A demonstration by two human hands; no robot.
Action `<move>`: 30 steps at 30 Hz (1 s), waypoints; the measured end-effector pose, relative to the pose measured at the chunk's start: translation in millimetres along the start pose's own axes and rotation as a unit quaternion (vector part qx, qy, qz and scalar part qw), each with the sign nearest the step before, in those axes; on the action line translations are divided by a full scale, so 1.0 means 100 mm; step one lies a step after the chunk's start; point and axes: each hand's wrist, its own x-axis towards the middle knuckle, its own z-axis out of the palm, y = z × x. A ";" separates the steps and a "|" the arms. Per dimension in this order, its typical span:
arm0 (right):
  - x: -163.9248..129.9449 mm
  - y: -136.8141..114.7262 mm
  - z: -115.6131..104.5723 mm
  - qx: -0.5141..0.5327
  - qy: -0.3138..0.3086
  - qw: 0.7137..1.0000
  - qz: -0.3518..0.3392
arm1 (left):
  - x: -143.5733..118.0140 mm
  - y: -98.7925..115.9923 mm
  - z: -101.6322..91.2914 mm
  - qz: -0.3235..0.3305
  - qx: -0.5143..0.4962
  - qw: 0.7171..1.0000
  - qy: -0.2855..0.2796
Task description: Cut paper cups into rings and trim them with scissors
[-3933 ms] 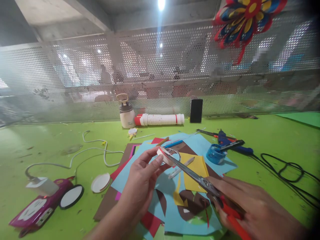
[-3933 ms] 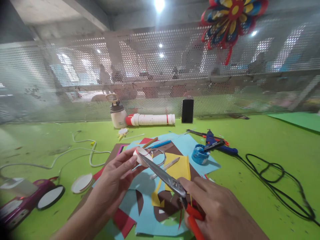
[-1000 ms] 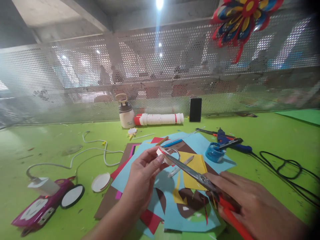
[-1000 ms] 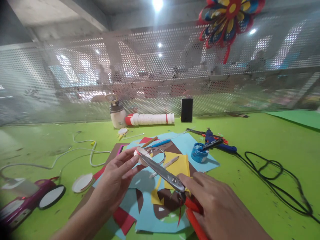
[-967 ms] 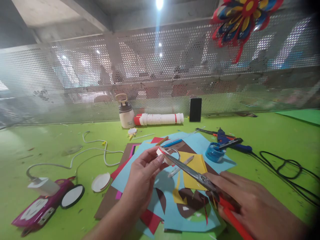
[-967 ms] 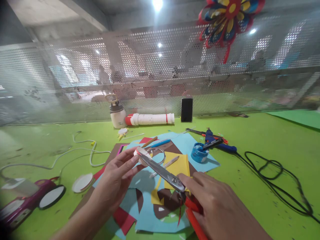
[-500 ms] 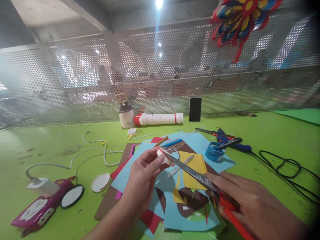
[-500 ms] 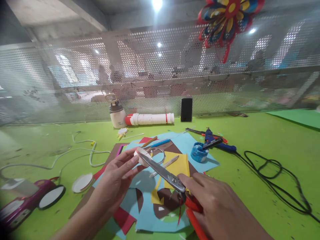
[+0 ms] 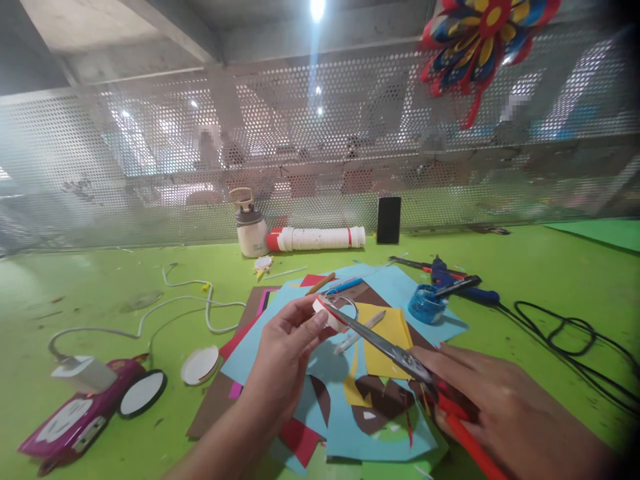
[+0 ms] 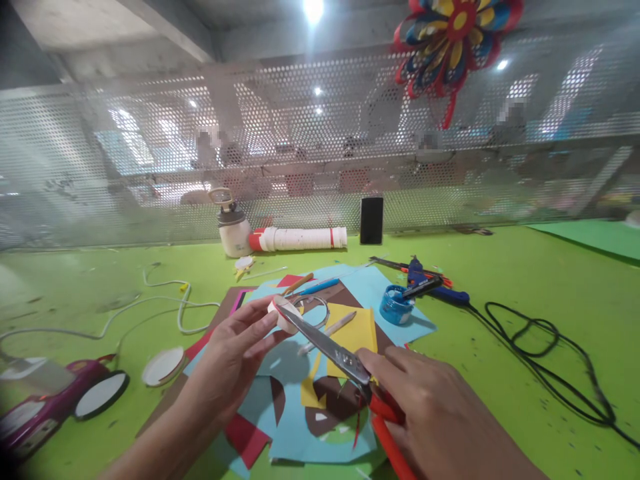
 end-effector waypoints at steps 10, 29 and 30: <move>-0.06 0.00 0.06 0.003 -0.008 0.999 0.046 | 0.02 -0.03 -0.02 0.004 -0.003 1.000 -0.003; -0.11 -0.02 0.12 0.002 -0.015 0.999 0.044 | 0.00 -0.08 0.01 0.024 0.019 0.999 0.045; -0.12 -0.02 0.13 0.004 -0.018 0.999 0.048 | 0.00 -0.07 0.01 0.029 0.021 0.998 0.049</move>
